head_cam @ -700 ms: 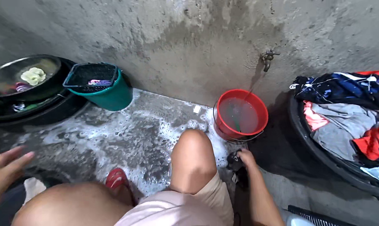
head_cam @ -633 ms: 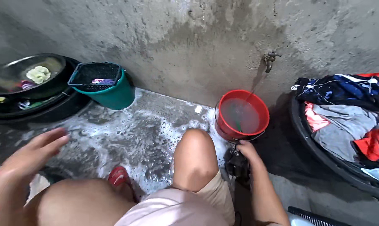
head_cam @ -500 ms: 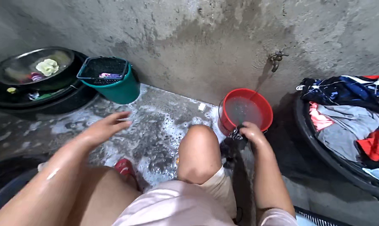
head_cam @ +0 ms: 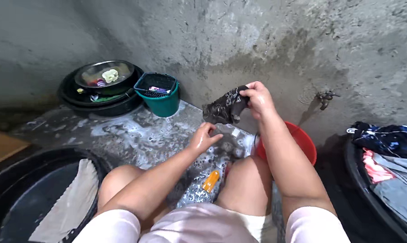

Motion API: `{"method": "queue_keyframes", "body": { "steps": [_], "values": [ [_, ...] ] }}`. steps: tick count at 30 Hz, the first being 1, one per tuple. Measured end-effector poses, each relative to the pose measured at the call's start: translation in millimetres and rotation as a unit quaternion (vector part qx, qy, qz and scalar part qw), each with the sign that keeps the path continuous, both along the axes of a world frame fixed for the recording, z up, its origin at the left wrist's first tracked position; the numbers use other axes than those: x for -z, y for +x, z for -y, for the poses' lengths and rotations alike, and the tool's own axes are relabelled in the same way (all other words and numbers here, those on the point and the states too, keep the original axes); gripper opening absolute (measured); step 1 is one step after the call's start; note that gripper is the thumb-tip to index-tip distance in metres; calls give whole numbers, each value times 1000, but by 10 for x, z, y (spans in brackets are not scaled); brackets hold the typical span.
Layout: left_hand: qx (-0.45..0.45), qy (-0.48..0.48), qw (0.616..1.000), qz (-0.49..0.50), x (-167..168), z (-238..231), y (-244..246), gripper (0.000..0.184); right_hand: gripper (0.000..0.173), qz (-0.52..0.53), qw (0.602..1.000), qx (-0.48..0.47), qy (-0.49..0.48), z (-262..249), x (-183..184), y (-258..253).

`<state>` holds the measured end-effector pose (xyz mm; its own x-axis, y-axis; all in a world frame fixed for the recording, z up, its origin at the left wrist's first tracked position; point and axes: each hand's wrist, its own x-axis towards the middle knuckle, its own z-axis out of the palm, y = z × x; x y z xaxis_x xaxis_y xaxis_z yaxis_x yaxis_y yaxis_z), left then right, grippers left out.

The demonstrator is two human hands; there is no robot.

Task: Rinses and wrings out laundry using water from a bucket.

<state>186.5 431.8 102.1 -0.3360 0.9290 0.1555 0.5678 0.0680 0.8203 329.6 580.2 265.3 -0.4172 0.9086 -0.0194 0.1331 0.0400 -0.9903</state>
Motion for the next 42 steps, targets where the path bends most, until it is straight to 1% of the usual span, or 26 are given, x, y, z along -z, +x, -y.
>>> {"method": "queue_keyframes", "body": {
  "steps": [3, 4, 6, 7, 8, 11, 13, 14, 16, 18, 19, 21, 23, 25, 27, 28, 29, 30, 32, 33, 35, 36, 38, 39, 40, 42],
  "values": [
    [-70, 116, 991, 11, -288, -172, 144, 87, 41, -103, 990, -7, -94, 134, -81, -374],
    [-91, 122, 988, 27, -351, -262, 117, 82, 43, -105, 988, -37, -111, 163, -64, -430],
    [-122, 83, 986, 71, -463, -395, -25, 47, 52, -57, 988, -111, -94, 84, 42, -380],
    [-119, 36, 990, 69, -519, -411, -130, 40, 56, -10, 989, -130, -63, -44, 126, -254],
    [-107, -13, 992, 60, -574, -405, -234, 43, 60, 50, 990, -126, -27, -240, 248, -66],
    [-106, -101, 987, 68, -570, -393, -494, 47, 56, 202, 979, 17, 35, -1007, 1041, 790],
    [-144, -115, 972, 147, -390, -383, -589, 48, 51, 323, 939, 113, 39, -1277, 1798, 1502],
    [-158, -117, 961, 196, -312, -376, -610, 50, 55, 405, 905, 132, 13, -1299, 2115, 1810],
    [-155, -132, 936, 286, -216, -311, -582, 56, 63, 542, 829, 108, -83, -1214, 2620, 2236],
    [-108, -158, 924, 330, -205, -155, -510, 54, 56, 597, 787, 38, -152, -1141, 3028, 2432],
    [-78, -177, 931, 310, -246, -53, -475, 48, 51, 637, 754, -35, -156, -1146, 3161, 2461],
    [-6, -217, 960, 179, -342, 8, -498, 34, 49, 689, 700, -120, -143, -1128, 3208, 2400],
    [60, -210, 975, -46, -524, -17, -516, 18, 47, 688, 703, -114, -139, -1137, 3256, 2363],
    [89, -98, 955, -265, -666, 84, -544, 9, 46, 673, 723, -51, -146, -1052, 3192, 2295],
    [46, 22, 921, -386, -826, 208, -585, 8, 48, 670, 729, 34, -132, -975, 3116, 2261],
    [-3, 56, 913, -404, -911, 260, -611, 5, 47, 672, 731, 38, -115, -998, 3135, 2279],
    [-66, 64, 916, -391, -997, 311, -634, 4, 48, 667, 733, -19, -131, -1070, 3094, 2325],
    [-133, 47, 927, -348, -1079, 352, -657, 14, 47, 671, 728, -54, -128, -1169, 3177, 2393],
    [-234, 16, 954, -189, -1093, 369, -772, 24, 47, 650, 747, -35, -132, -1267, 3301, 2537],
    [-261, 8, 962, -80, -1022, 362, -840, 20, 48, 631, 762, -11, -145, -1280, 3302, 2596],
    [-242, -3, 954, 180, -893, 400, -904, 10, 47, 617, 769, -17, -165, -1266, 3169, 2668],
    [-209, -8, 942, 263, -831, 435, -912, 14, 45, 621, 763, -55, -174, -1257, 3045, 2677],
    [-170, -33, 935, 311, -707, 472, -918, 16, 35, 588, 771, -134, -203, -1215, 2723, 2678],
    [-168, -45, 934, 312, -640, 474, -924, 17, 25, 546, 798, -150, -207, -1179, 2624, 2714],
    [-175, -50, 930, 320, -576, 466, -935, 20, 23, 496, 824, -146, -230, -1156, 2539, 2737],
    [-197, -48, 913, 353, -457, 468, -952, 26, 22, 452, 846, -126, -253, -1066, 2397, 2737]
  ]
}}
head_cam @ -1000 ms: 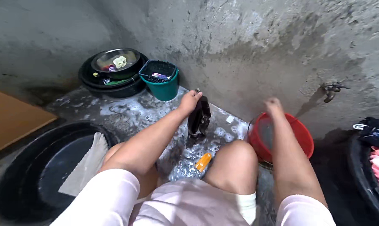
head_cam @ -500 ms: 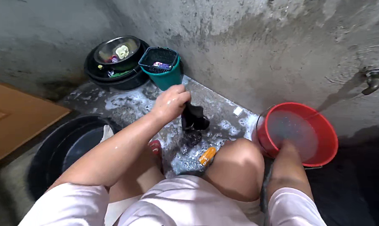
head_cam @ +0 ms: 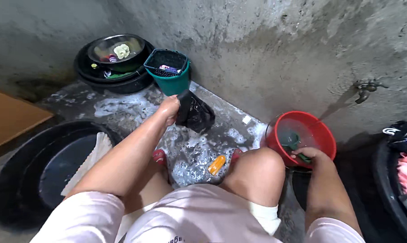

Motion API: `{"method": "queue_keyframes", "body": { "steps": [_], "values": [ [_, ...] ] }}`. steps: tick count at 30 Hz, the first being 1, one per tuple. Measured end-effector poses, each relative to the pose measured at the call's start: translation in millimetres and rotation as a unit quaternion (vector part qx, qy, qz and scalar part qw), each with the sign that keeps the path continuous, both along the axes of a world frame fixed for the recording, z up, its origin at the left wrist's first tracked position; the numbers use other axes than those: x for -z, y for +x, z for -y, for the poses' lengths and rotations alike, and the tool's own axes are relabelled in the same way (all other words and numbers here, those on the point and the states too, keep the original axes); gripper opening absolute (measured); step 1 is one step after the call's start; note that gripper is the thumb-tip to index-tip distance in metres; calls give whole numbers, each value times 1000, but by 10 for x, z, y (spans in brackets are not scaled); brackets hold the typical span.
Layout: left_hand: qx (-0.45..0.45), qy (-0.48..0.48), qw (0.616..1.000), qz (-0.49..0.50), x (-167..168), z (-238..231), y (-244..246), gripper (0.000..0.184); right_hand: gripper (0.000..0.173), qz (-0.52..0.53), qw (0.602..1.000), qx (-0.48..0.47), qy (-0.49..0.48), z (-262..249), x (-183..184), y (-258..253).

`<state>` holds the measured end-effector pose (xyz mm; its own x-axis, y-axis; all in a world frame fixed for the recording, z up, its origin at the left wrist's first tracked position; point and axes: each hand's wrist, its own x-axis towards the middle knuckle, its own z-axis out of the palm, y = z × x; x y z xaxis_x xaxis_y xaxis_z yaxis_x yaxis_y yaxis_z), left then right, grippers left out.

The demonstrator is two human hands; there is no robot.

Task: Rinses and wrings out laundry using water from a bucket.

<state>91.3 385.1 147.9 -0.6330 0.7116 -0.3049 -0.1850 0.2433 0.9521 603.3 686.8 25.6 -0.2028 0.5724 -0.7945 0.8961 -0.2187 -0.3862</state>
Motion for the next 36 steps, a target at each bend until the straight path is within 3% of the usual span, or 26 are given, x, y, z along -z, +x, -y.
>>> {"method": "queue_keyframes", "body": {
  "steps": [3, 6, 8, 11, 13, 16, 18, 20, 24, 26, 28, 31, 33, 36],
  "values": [
    [-10, -8, 995, 103, 217, 59, -53, 38, 16, -37, 991, 123, 26, 243, -41, 8],
    [-36, 3, 979, 200, 388, 124, -129, 45, 9, -115, 953, 273, 67, 511, -227, -112],
    [-18, 8, 975, 223, 435, 171, -232, 49, 8, -157, 928, 322, 102, 662, -393, -153],
    [62, 33, 975, 210, 163, 241, -366, 61, 16, -158, 931, 290, 158, 865, -749, -207],
    [82, 122, 967, 210, -56, 311, -447, 68, 23, -168, 932, 253, 197, 1022, -1037, -334],
    [-34, 285, 923, 257, 48, 219, -536, 86, 26, -234, 923, 226, 208, 1204, -1347, -587],
    [-119, 211, 936, 256, 278, 114, -398, 97, 24, -304, 912, 220, 166, 1315, -1517, -855],
    [-76, 104, 960, 250, 411, 41, -215, 98, 24, -342, 907, 196, 145, 1411, -1619, -1180],
    [19, -51, 978, 201, 582, -244, -127, 53, 40, -336, 925, 118, 129, 1552, -1583, -1734],
    [83, -119, 983, 115, 691, -401, -204, 50, 48, -322, 934, 90, 125, 1625, -1501, -2023],
    [162, -201, 966, -2, 721, -530, -261, 51, 52, -310, 941, 57, 121, 1712, -1418, -2293],
    [253, -319, 902, -146, 698, -657, -292, 45, 54, -288, 950, -6, 123, 1841, -1358, -2635],
    [282, -344, 872, -203, 760, -686, -340, 40, 52, -283, 950, -30, 126, 1865, -1316, -2802],
    [274, -325, 876, -227, 825, -626, -477, 45, 51, -284, 952, -28, 116, 1831, -1297, -2948]
  ]
}}
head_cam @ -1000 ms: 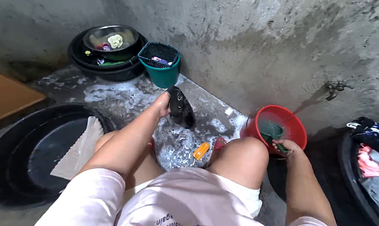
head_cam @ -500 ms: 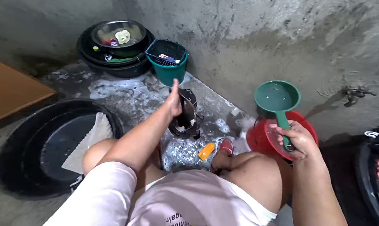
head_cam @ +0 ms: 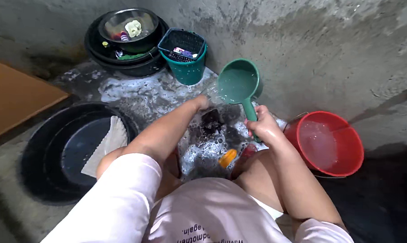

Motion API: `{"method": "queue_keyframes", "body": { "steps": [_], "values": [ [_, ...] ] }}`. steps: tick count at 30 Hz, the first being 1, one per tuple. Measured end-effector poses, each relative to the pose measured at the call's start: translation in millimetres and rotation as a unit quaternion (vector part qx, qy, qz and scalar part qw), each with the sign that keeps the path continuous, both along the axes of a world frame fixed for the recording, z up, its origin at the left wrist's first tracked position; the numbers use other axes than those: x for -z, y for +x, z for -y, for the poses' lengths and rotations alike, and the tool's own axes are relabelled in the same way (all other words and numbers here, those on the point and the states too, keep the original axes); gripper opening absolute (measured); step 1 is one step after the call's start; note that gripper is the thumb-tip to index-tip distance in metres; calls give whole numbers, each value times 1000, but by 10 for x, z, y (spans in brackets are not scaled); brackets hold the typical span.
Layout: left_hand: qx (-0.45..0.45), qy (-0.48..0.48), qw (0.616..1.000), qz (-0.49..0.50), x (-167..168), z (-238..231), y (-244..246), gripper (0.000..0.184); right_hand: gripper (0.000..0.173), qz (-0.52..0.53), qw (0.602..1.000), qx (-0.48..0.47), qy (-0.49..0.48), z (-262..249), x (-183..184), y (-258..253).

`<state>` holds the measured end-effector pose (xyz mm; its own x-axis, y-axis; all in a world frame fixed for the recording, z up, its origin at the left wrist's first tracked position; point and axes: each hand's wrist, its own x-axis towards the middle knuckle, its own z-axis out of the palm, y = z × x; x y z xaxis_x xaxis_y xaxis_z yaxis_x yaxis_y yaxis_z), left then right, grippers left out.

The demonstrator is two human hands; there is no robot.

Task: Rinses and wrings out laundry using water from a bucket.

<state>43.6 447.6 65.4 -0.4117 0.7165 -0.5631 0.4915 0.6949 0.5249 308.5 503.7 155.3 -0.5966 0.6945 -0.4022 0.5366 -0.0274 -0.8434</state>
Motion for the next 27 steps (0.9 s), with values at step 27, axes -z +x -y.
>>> {"method": "queue_keyframes", "body": {
  "steps": [27],
  "values": [
    [197, -156, 967, -49, 2034, 421, 366, 43, 51, 283, 933, -220, 26, -147, 346, 58]
  ]
}}
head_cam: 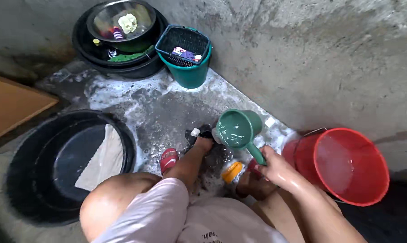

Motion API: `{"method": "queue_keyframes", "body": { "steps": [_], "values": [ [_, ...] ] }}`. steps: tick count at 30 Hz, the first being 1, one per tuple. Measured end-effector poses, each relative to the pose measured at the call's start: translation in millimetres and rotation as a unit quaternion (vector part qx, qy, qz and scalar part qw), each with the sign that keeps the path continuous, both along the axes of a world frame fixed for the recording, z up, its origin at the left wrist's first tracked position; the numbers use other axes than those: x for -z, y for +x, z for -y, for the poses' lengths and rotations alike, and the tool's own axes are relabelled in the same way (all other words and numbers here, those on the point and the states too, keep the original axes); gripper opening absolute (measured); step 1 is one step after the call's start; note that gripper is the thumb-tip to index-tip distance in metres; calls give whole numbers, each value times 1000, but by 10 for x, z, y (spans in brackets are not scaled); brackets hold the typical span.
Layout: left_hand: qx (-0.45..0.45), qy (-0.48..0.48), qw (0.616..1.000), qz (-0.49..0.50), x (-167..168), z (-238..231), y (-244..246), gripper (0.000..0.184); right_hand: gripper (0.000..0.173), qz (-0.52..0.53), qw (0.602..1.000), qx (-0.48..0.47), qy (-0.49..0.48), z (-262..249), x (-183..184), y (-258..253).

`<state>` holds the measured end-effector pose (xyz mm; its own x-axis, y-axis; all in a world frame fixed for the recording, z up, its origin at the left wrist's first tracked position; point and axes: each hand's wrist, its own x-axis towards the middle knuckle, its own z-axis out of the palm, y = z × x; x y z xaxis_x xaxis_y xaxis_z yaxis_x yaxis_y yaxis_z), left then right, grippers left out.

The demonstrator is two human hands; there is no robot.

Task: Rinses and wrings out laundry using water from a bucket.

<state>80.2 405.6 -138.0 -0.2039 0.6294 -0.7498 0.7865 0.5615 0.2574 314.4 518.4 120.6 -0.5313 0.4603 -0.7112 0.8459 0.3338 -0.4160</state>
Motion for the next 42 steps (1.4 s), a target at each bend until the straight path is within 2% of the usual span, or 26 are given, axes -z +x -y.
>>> {"method": "queue_keyframes", "body": {
  "steps": [2, 3, 4, 7, 8, 10, 12, 15, 18, 20, 22, 23, 24, 25, 26, 28, 29, 30, 31, 32, 35, 37, 39, 42],
  "values": [
    [-50, 0, 998, 43, -154, -80, -146, 71, 52, 11, 1000, -20, 9, 55, -32, -127],
    [-48, -1, 998, 46, -203, -69, -196, 78, 50, 14, 1000, -24, 9, 82, -45, -186],
    [-39, -7, 999, 37, -305, -28, -216, 75, 48, 14, 1000, -24, 8, 107, -47, -234],
    [48, -51, 996, -48, -838, 2, -230, 40, 46, -28, 999, 23, -11, 117, -85, -308],
    [63, -58, 994, -67, -978, -6, -273, 36, 47, -61, 996, 55, -30, 99, -104, -307],
    [73, -39, 996, -34, -1289, 1, -448, 43, 47, -151, 977, 127, -80, 52, -118, -253],
    [57, 30, 997, 41, -1733, 93, -640, 42, 46, -216, 953, 175, -120, 8, -153, -181],
    [-9, 142, 984, 110, -2586, 271, -803, 33, 44, -264, 936, 197, -123, -9, -244, -105],
    [-69, 253, 963, 60, -3322, 399, -807, 34, 44, -279, 929, 214, -114, -24, -330, -36],
    [-108, 371, 922, -23, -3524, 464, -760, 42, 44, -291, 922, 229, -112, -47, -365, 6],
    [-167, 493, 846, -113, -3360, 433, -673, 49, 44, -300, 917, 236, -118, -69, -346, 45],
    [-199, 547, 798, -156, -3095, 368, -611, 49, 44, -300, 916, 236, -121, -75, -320, 60],
    [-220, 592, 751, -195, -2691, 283, -542, 46, 45, -295, 919, 231, -123, -81, -292, 67],
    [-236, 604, 728, -223, -2147, 220, -459, 41, 45, -284, 924, 224, -124, -85, -264, 69],
    [-251, 563, 756, -222, -1527, 232, -336, 39, 46, -273, 929, 217, -125, -86, -235, 66],
    [-215, 327, 910, -137, -372, 532, -2, 43, 45, -249, 939, 199, -131, -89, -166, 62],
    [-152, 173, 970, -77, 8, 735, 128, 45, 45, -235, 945, 187, -127, -80, -131, 46],
    [-89, 39, 995, -33, 235, 878, 209, 47, 44, -216, 954, 172, -119, -68, -102, 22],
    [-47, -65, 997, 1, 305, 926, 248, 50, 43, -191, 964, 152, -105, -57, -81, -9],
    [-32, -112, 993, 23, 287, 927, 256, 52, 43, -157, 976, 124, -85, -38, -74, -41],
    [-41, -72, 995, 50, 12, 712, 97, 51, 44, -37, 999, -6, 5, 82, -63, -178],
    [-22, -21, 997, 71, -172, 417, -60, 55, 47, 17, 996, -66, 55, 189, -80, -271],
    [-24, -25, 996, 80, -399, 182, -122, 64, 48, 39, 990, -102, 94, 286, -91, -353],
    [25, -52, 998, 9, -713, 53, -83, 63, 48, 49, 975, -150, 155, 439, -134, -440]
  ]
}}
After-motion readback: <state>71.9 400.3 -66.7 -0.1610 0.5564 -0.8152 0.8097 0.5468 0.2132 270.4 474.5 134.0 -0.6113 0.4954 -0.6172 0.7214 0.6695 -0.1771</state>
